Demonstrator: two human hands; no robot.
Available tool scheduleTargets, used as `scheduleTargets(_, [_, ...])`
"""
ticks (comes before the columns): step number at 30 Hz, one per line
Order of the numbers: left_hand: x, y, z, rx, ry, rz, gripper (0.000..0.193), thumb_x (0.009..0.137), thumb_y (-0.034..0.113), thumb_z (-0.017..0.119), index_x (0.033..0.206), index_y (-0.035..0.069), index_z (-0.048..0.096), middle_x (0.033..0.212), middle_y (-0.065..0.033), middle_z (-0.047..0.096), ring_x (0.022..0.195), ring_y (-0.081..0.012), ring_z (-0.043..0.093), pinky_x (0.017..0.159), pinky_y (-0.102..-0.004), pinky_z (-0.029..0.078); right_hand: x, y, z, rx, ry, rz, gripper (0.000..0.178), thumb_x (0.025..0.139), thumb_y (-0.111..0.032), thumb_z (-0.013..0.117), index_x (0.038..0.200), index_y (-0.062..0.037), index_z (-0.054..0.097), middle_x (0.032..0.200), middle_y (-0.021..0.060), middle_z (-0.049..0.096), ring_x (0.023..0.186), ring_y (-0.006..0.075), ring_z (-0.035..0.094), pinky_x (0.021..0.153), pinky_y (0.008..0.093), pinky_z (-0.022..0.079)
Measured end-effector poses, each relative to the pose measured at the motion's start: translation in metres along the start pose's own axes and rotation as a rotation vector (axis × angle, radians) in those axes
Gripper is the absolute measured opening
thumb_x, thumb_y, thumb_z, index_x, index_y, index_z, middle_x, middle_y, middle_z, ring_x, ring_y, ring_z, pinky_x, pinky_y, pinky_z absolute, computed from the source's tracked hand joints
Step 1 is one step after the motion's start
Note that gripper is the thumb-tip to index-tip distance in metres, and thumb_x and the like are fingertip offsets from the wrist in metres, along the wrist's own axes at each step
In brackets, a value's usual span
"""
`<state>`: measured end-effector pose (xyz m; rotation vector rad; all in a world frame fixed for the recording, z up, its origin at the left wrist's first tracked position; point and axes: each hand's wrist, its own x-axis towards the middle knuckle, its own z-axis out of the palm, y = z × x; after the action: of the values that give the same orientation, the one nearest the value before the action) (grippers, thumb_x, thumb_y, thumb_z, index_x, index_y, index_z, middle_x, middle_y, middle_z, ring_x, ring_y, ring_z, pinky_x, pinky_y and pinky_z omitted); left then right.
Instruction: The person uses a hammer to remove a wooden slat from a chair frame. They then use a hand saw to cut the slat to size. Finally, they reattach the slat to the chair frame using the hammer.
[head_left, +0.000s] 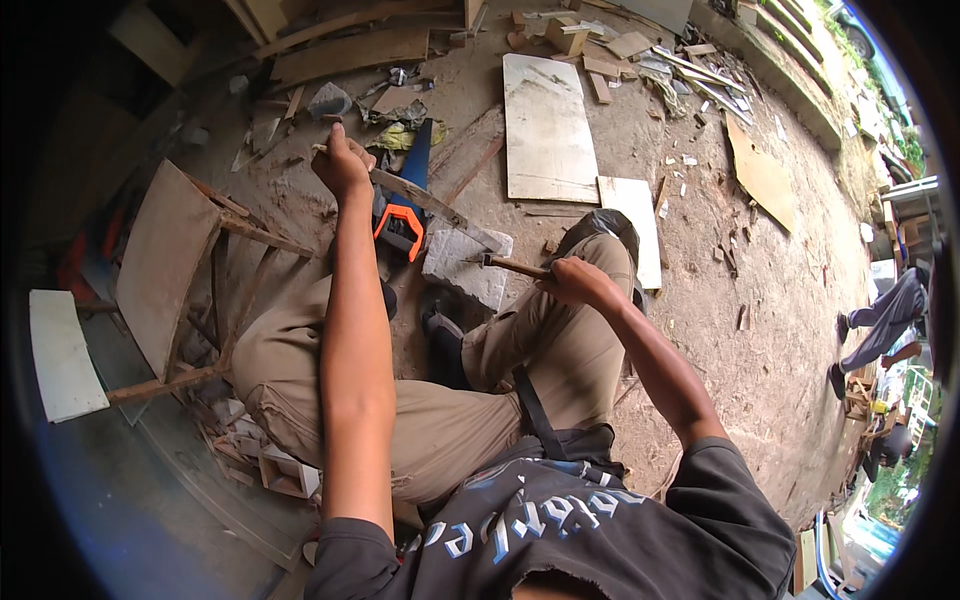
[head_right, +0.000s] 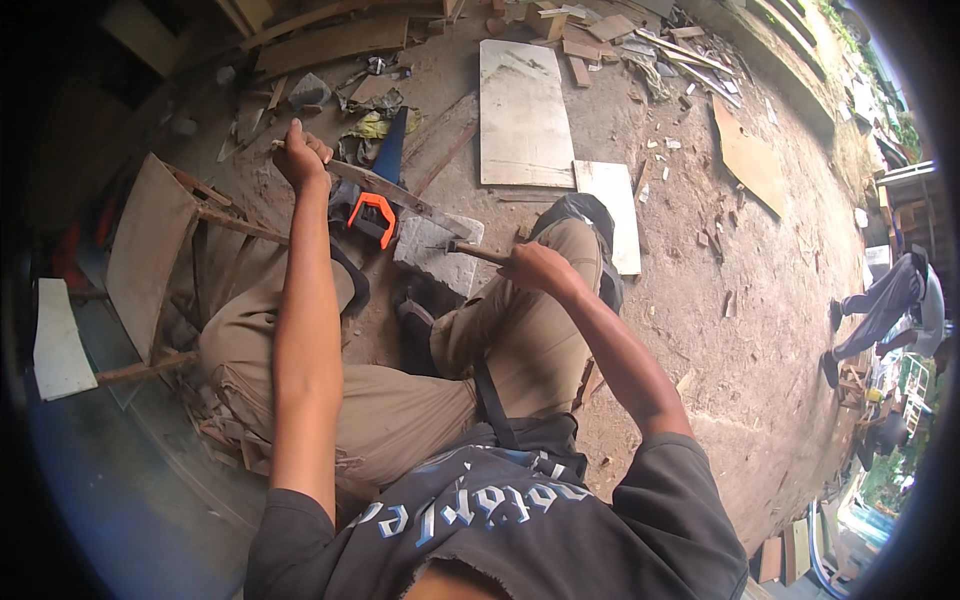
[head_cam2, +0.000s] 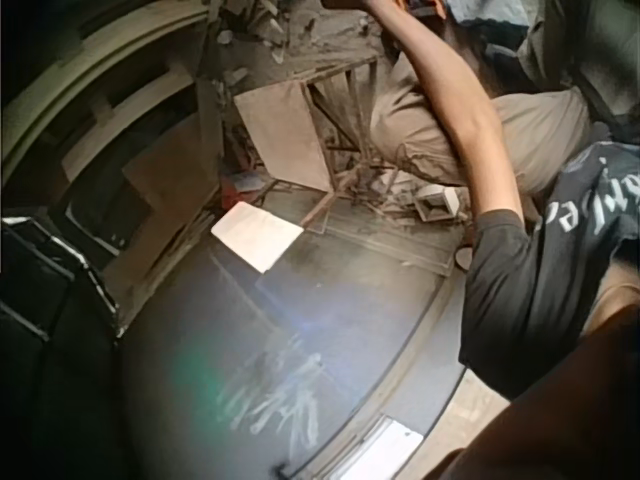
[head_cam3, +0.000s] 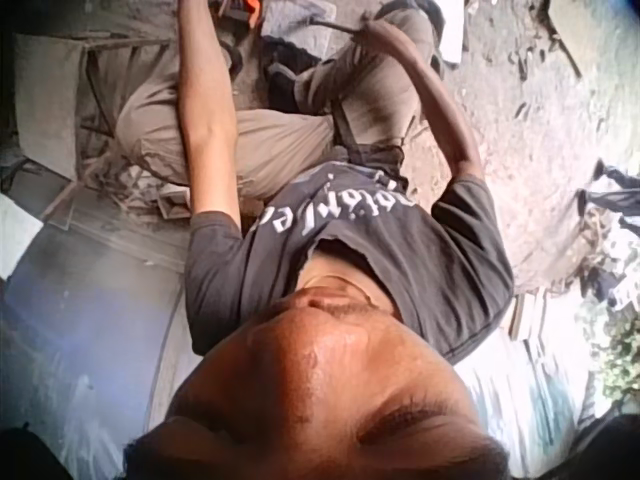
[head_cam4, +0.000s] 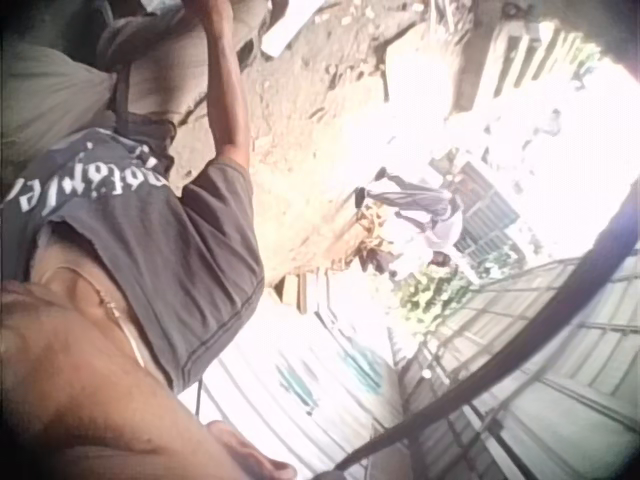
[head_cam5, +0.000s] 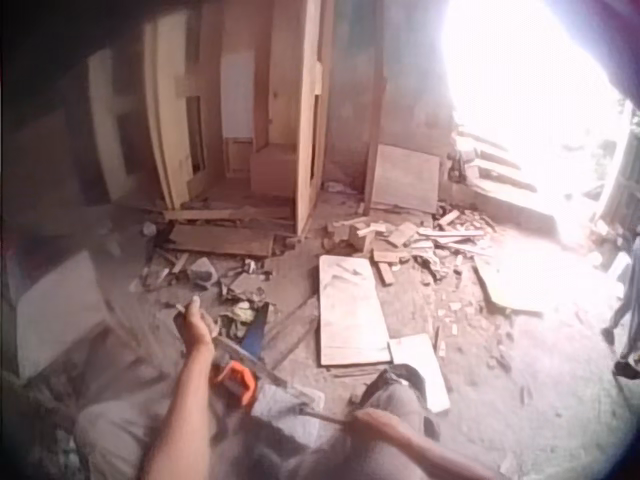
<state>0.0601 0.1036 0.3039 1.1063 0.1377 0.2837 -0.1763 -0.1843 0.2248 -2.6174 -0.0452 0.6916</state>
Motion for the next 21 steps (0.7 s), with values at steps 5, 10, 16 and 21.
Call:
scheduleTargets(5, [0.009, -0.005, -0.031, -0.023, 0.003, -0.029, 0.048, 0.093, 0.028, 0.055, 0.055, 0.013, 0.03, 0.047, 0.002, 0.028, 0.037, -0.0124, 0.027, 0.041, -0.0325, 0.029, -0.03, -0.006, -0.012, 0.179, 0.104, -0.004, 0.045, 0.091, -0.039, 0.06, 0.081, 0.0044, 0.065, 0.072, 0.0238, 0.063, 0.07, 0.0406, 0.064, 0.065, 0.0477, 0.048])
scheduleTargets(10, [-0.003, -0.003, -0.036, -0.042, 0.032, -0.044, 0.046, 0.093, 0.029, 0.057, 0.057, 0.014, 0.032, 0.049, 0.0031, 0.027, 0.039, -0.012, 0.027, 0.044, -0.0325, 0.03, -0.037, -0.026, 0.03, 0.682, 0.198, 0.081, 0.049, 0.096, -0.043, 0.055, 0.077, 0.0022, 0.056, 0.062, 0.0081, 0.055, 0.054, 0.0211, 0.053, 0.054, 0.0387, 0.041])
scheduleTargets(16, [-0.03, 0.009, -0.047, -0.005, 0.032, -0.054, 0.046, 0.093, 0.034, 0.061, 0.06, 0.014, 0.035, 0.052, 0.0033, 0.031, 0.043, -0.0112, 0.032, 0.048, -0.0308, 0.035, -0.04, -0.089, 0.041, 1.137, 0.206, 0.146, 0.045, 0.095, -0.05, 0.056, 0.08, -0.0088, 0.048, 0.056, -0.0036, 0.038, 0.039, 0.0084, 0.032, 0.035, 0.0263, 0.024])
scheduleTargets(21, [-0.047, 0.019, -0.061, 0.005, -0.002, -0.031, 0.049, 0.093, 0.054, 0.055, 0.071, 0.013, 0.041, 0.061, 0.0014, 0.038, 0.054, -0.0139, 0.039, 0.062, -0.0323, 0.039, -0.039, -0.099, 0.046, 1.295, 0.11, 0.216, 0.054, 0.098, -0.058, 0.042, 0.084, -0.0065, 0.052, 0.056, -0.0036, 0.039, 0.043, 0.0081, 0.035, 0.038, 0.0274, 0.026])
